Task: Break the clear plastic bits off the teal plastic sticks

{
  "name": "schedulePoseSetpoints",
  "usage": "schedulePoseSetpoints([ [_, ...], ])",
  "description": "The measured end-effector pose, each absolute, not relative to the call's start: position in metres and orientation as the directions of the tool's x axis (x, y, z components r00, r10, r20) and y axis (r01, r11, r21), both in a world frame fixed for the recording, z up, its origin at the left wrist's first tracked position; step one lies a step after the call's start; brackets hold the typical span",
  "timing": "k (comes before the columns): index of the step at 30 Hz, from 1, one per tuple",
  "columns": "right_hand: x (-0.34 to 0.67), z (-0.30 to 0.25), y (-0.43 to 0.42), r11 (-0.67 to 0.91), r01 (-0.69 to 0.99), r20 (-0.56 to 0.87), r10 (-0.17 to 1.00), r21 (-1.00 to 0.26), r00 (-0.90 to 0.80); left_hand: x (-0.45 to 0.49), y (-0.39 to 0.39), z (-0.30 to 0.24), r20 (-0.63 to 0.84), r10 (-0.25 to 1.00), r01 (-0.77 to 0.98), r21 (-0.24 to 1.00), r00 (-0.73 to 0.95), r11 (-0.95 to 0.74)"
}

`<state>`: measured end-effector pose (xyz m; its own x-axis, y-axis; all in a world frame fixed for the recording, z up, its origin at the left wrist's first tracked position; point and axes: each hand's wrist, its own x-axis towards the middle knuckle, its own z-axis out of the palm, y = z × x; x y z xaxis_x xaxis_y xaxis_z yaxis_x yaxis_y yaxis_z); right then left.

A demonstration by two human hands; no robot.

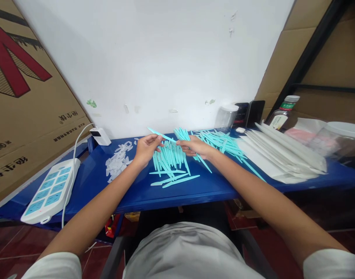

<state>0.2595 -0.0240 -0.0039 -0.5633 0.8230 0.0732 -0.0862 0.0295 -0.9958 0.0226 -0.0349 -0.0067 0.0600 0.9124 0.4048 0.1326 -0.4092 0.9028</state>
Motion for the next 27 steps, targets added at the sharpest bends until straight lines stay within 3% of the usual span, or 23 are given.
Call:
schedulePoseSetpoints([
  [7, 0.254, -0.001, -0.034, 0.075, -0.025, 0.073, 0.761, -0.997, -0.645, 0.031, -0.037, -0.005, 0.295, 0.940, -0.057, 0.955, 0.173, -0.290],
  [12, 0.250, -0.008, -0.028, 0.162, -0.052, 0.165, 0.830, -0.985, -0.532, 0.033, -0.042, -0.002, 0.208, 0.959, -0.170, 0.970, 0.192, -0.177],
  [15, 0.245, -0.011, -0.027, 0.316, 0.015, 0.286, 0.877, -0.949, -0.387, 0.040, -0.050, -0.003, 0.160, 0.960, -0.130, 0.983, 0.229, -0.132],
  [19, 0.234, -0.014, -0.034, 0.469, 0.086, 0.429, 0.856, -0.879, -0.287, 0.052, -0.057, -0.009, 0.244, 0.954, -0.014, 0.969, 0.173, -0.245],
  [27, 0.223, -0.015, -0.045, 0.551, 0.240, 0.470, 0.822, -0.799, -0.323, 0.054, -0.050, -0.020, 0.396, 0.916, 0.073, 0.914, 0.058, -0.400],
])
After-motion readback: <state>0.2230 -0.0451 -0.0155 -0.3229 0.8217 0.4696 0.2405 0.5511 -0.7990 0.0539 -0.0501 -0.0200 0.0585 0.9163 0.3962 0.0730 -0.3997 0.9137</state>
